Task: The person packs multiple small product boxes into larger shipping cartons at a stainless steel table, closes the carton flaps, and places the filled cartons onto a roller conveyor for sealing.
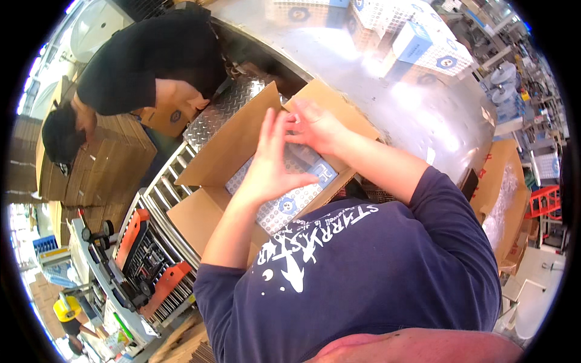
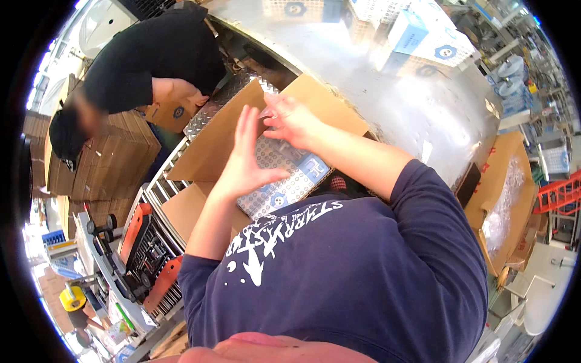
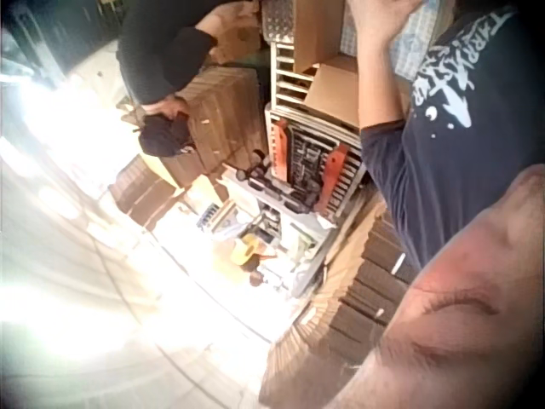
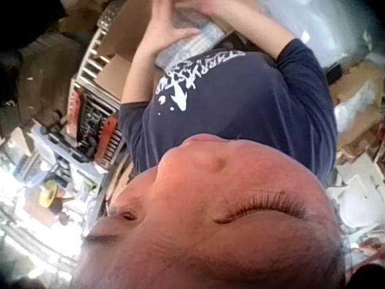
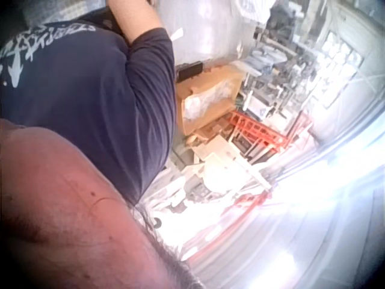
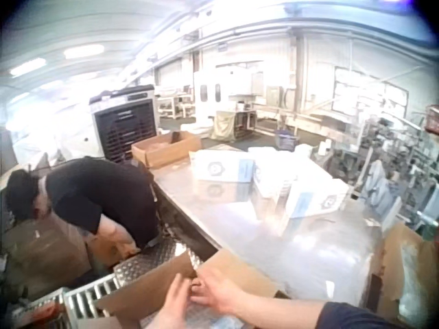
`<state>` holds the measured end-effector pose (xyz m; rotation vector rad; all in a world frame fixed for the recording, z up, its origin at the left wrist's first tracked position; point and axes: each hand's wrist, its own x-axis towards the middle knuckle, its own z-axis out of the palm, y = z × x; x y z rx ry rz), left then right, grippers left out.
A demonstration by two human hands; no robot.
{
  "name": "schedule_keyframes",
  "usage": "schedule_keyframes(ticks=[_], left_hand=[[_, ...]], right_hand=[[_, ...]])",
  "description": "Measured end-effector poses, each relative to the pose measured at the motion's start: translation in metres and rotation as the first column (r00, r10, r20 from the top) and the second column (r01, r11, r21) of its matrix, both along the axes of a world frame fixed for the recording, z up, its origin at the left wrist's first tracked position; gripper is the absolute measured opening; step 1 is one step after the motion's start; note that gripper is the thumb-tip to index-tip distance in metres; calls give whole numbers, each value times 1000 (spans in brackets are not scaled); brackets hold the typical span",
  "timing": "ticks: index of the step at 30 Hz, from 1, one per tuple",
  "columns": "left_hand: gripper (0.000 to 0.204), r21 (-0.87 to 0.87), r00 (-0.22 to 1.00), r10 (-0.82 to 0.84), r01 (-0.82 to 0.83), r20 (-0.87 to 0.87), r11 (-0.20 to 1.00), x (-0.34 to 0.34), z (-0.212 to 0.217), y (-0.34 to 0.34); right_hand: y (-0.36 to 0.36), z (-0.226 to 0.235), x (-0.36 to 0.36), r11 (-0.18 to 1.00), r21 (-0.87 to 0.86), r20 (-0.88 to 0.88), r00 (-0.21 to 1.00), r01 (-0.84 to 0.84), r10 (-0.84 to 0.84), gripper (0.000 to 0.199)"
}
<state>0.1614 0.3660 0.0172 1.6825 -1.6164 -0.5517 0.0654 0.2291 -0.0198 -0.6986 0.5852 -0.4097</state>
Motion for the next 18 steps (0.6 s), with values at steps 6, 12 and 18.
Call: schedule_keyframes(ticks=[6,12,18], left_hand=[[47,107,979,95,-116,182,987,39,-22,-16],[37,622,834,-437,151,336,768,67,-18,-46],[46,219,886,-369,315,282,923,-14,16,-210]], right_hand=[[-43,7,-10,792,-399,-326,879,-462,348,62],[-149,20,-131,400,-766,-560,828,-503,-33,32],[-233,71,-438,246,-730,-150,-201,-638,-968,46]])
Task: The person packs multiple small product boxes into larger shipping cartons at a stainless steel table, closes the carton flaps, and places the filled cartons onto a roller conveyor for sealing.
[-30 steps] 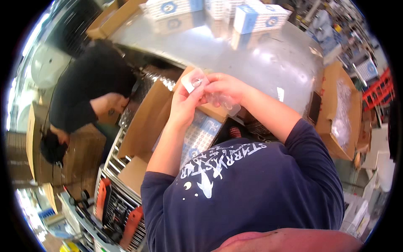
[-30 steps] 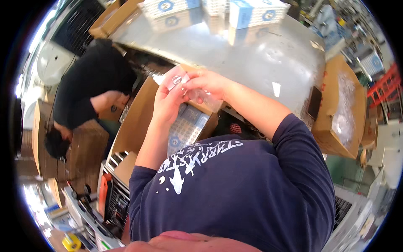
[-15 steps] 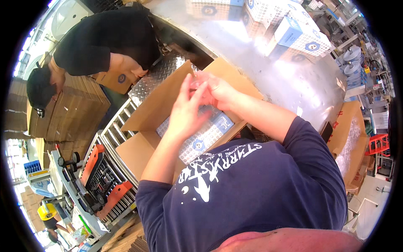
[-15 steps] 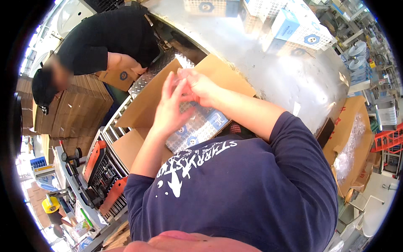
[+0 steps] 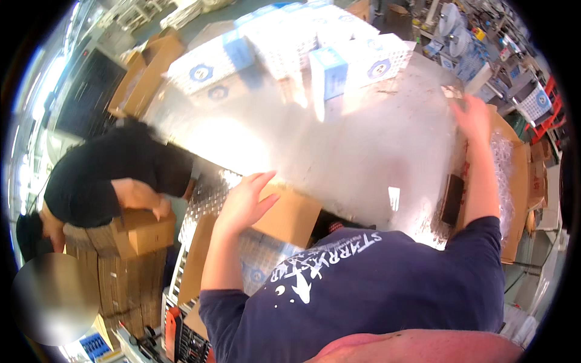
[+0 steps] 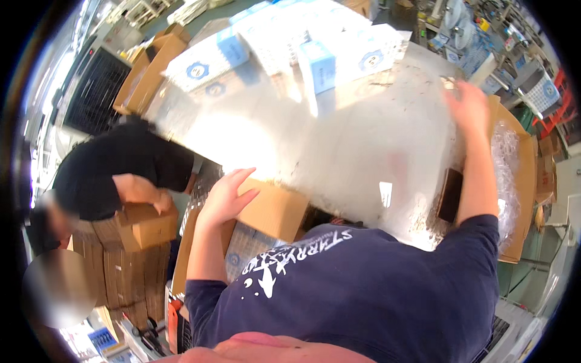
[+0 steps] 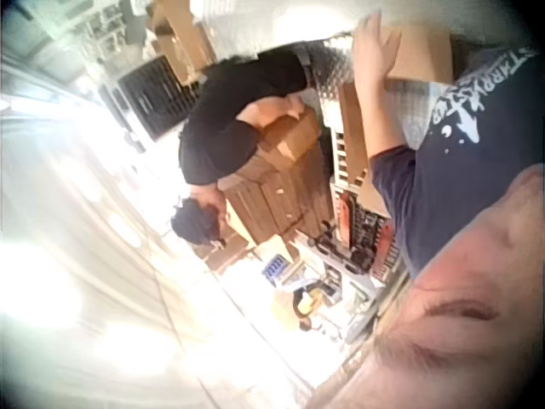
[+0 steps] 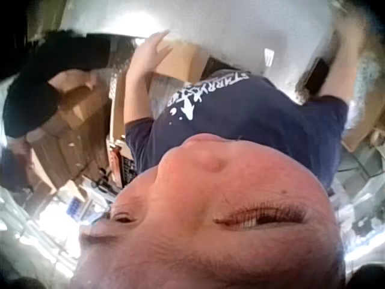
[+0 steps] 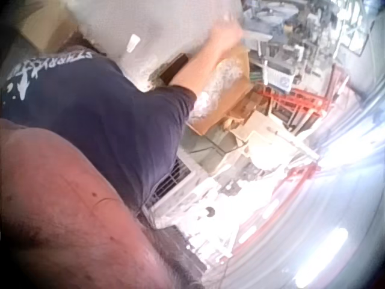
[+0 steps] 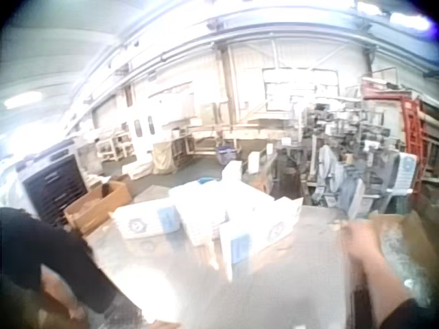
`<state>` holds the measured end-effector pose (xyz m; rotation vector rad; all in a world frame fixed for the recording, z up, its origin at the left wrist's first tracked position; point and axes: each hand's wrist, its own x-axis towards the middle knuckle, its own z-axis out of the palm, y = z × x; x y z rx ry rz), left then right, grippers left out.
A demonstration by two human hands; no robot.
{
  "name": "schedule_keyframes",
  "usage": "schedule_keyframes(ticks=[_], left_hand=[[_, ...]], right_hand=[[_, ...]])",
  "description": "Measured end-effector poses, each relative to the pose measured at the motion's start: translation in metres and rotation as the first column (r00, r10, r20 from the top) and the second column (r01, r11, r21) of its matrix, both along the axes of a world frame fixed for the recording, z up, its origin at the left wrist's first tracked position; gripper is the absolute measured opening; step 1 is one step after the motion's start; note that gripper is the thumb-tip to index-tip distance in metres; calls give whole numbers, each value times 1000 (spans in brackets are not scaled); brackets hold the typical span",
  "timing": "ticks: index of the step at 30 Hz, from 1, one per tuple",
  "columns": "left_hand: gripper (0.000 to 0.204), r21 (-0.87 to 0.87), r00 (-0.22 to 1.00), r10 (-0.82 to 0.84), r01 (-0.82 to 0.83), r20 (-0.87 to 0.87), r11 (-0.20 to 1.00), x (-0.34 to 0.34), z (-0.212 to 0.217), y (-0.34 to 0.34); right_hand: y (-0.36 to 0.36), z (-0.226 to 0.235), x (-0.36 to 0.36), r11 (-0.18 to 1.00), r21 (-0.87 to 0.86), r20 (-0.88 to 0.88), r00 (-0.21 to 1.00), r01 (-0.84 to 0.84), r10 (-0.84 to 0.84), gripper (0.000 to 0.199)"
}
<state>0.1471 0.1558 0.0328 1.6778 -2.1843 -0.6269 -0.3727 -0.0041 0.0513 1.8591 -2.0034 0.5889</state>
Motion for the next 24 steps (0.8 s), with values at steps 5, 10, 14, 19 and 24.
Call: schedule_keyframes(ticks=[5,10,14,19,24], left_hand=[[63,-230,972,-217,232,91,945,-84,-11,-146],[67,-362,957,28,83,290,929,-139,-39,-292],[51,-466,947,36,123,318,876,-129,-50,-316],[38,-535,968,48,94,245,840,-14,-61,-288],[45,-297,989,145,-130,27,946,-16,-43,-268]], right_hand=[[85,-91,-306,820,263,237,789,509,-566,45],[67,-134,-338,707,541,53,820,456,-570,45],[-66,-75,-199,938,189,207,922,291,-328,32],[-235,-38,86,821,91,474,750,-564,462,38],[-307,-49,256,816,333,202,881,-473,428,52]])
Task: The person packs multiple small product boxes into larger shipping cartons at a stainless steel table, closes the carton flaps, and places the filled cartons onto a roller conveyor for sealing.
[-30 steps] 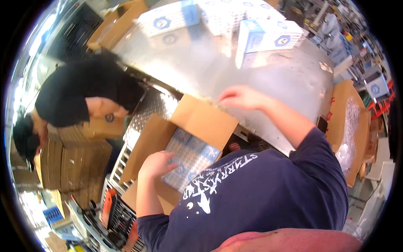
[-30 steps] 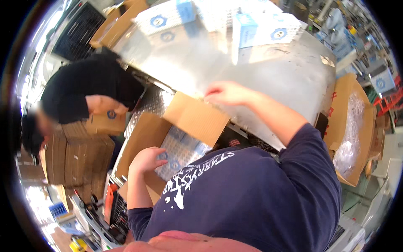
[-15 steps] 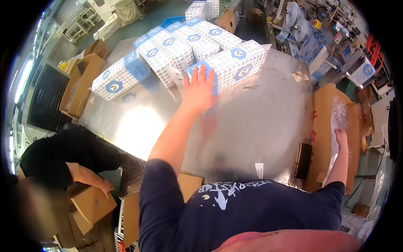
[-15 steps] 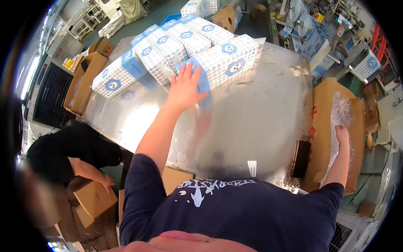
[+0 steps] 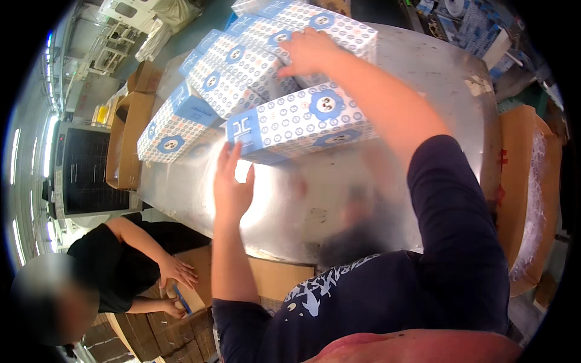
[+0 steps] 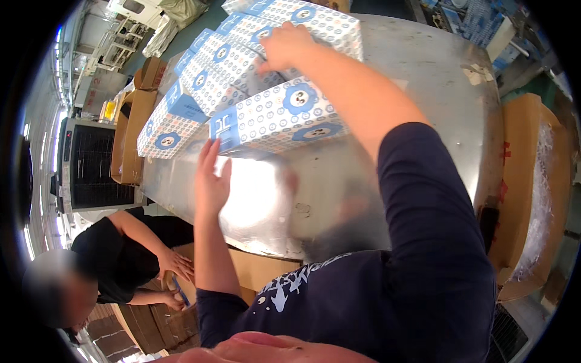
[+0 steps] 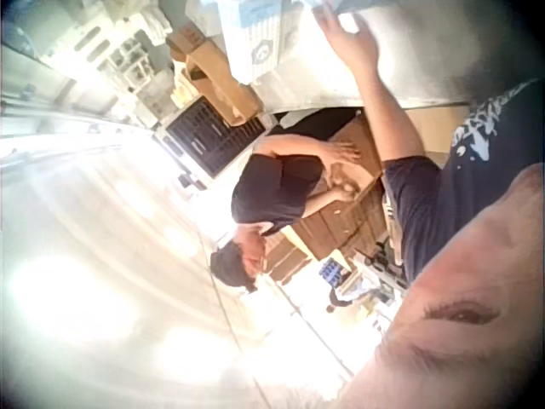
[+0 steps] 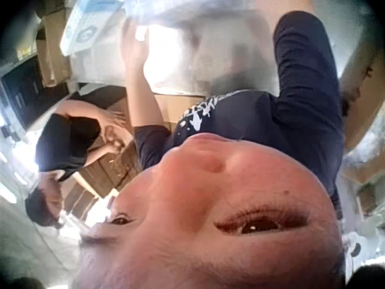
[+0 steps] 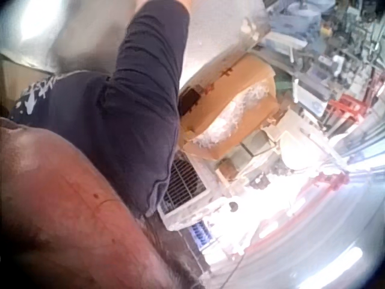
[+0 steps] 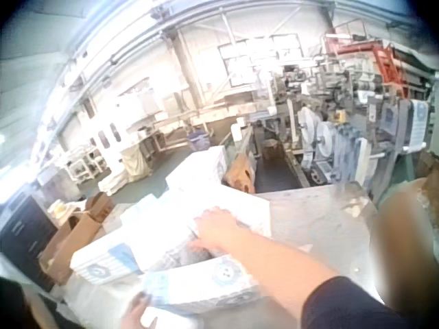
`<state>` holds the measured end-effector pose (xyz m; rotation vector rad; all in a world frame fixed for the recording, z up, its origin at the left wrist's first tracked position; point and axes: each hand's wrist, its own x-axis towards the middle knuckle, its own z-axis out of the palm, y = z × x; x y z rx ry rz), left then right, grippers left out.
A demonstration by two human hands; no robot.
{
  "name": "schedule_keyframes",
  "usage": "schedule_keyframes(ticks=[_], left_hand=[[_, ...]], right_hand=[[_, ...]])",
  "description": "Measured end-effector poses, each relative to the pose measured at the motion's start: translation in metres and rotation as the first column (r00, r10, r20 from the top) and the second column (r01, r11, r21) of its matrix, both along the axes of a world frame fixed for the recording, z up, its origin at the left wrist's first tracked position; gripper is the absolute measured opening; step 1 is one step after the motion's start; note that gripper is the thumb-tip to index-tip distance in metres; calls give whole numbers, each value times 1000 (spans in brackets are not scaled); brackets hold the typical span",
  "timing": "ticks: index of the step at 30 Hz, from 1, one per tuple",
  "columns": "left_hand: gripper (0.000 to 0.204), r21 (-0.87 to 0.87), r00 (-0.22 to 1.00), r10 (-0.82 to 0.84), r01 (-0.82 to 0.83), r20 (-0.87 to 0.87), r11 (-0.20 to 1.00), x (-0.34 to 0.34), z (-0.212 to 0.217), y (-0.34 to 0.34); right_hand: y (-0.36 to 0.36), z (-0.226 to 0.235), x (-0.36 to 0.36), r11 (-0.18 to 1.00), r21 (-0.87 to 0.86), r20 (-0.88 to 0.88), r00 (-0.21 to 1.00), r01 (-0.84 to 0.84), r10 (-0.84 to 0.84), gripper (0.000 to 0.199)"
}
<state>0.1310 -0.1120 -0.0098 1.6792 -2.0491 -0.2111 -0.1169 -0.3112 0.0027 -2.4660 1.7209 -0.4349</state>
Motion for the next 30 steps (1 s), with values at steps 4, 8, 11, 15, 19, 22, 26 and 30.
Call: schedule_keyframes(ticks=[4,8,11,15,19,22,26,30], left_hand=[[66,24,998,-19,18,54,1000,-49,-13,-6],[75,222,986,56,-20,-157,975,-64,-14,-15],[82,77,979,31,-16,-203,997,-74,-29,-23],[95,-39,957,8,-20,-292,999,-96,-58,-51],[99,374,644,275,19,-714,927,-135,-39,-42],[91,375,376,357,-28,-855,927,-148,-55,5],[66,497,119,483,265,-867,827,-156,-61,93],[56,608,168,635,545,-754,577,-169,-58,133]], right_hand=[[16,-6,-11,997,-81,-159,987,-19,6,55],[43,17,-107,965,181,-213,951,-189,227,55],[24,31,-140,993,-117,-127,992,-14,-1,69],[-30,-10,-160,979,15,-175,965,202,-197,90],[-14,-21,-173,963,269,110,993,7,-38,86],[71,6,-180,943,297,141,984,-148,110,75],[137,6,-270,576,738,349,929,-352,120,72],[148,-119,-302,409,765,637,493,-497,-592,75]])
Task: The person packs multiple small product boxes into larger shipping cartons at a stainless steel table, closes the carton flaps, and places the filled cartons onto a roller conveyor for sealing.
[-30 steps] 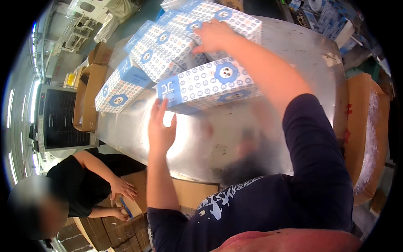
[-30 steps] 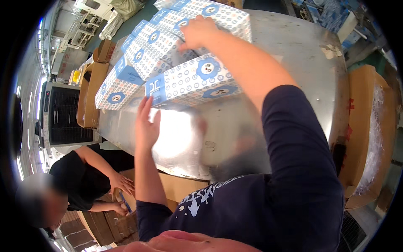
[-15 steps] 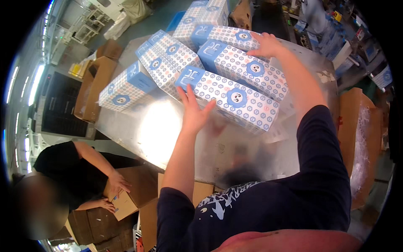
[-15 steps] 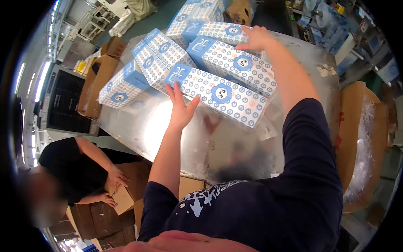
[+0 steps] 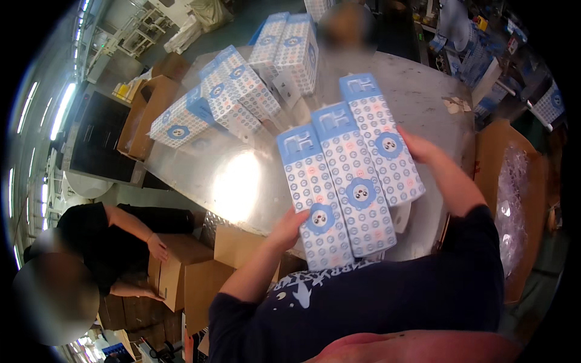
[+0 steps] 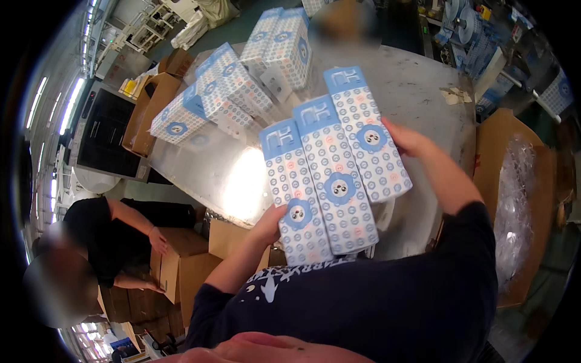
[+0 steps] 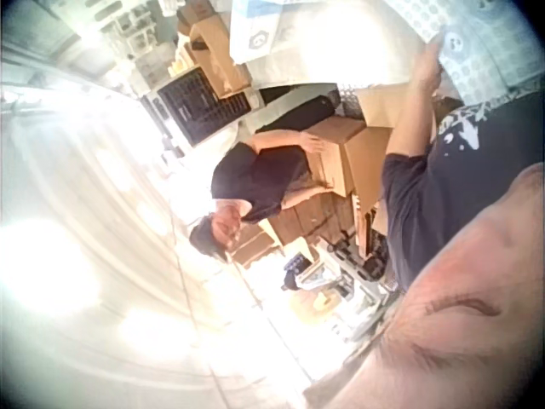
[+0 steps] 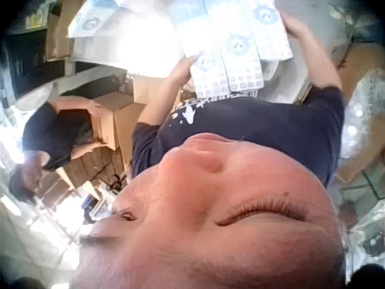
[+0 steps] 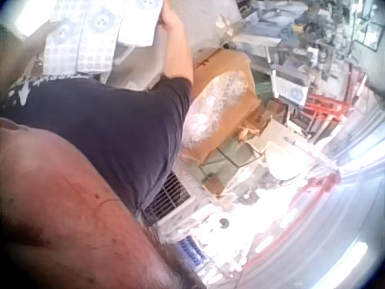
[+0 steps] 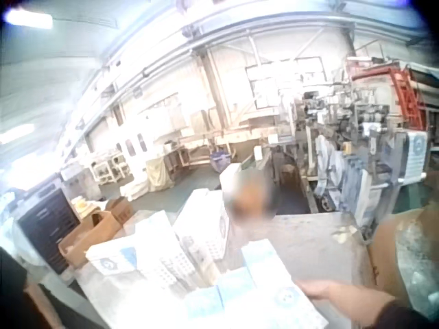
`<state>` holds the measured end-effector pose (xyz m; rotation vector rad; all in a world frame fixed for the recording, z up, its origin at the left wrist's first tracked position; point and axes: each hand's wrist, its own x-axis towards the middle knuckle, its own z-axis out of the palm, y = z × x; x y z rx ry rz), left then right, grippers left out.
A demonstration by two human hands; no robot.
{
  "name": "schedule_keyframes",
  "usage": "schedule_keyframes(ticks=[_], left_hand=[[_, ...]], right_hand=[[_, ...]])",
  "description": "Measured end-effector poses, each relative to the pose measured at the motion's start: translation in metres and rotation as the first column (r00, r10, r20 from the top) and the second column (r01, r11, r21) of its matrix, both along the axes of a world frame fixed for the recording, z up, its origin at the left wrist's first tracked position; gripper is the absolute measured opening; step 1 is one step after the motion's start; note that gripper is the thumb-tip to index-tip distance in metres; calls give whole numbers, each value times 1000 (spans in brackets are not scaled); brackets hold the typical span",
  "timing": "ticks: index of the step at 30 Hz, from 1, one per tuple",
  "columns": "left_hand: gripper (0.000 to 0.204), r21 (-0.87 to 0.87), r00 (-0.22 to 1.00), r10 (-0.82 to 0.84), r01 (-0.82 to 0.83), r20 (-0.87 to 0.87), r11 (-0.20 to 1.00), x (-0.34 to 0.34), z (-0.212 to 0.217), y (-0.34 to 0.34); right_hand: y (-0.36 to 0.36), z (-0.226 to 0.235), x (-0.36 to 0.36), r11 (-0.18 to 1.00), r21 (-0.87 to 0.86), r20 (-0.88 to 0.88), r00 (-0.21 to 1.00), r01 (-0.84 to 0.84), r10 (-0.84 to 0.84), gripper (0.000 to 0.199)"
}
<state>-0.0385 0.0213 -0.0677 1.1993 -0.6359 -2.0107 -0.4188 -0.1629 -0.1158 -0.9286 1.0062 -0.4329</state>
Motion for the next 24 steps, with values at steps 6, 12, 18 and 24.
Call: schedule_keyframes(ticks=[6,12,18,24], left_hand=[[58,-253,940,337,-315,48,915,36,20,49],[60,-813,728,595,-89,341,575,136,202,141],[78,-623,868,458,-253,191,740,275,263,335],[61,-309,143,343,-218,928,926,278,57,447]], right_hand=[[31,48,104,940,-333,96,989,-73,110,61],[78,142,194,950,-298,540,804,-95,250,47],[277,165,290,142,-620,-126,276,-772,953,59],[291,130,335,649,-345,-195,728,-678,657,30]])
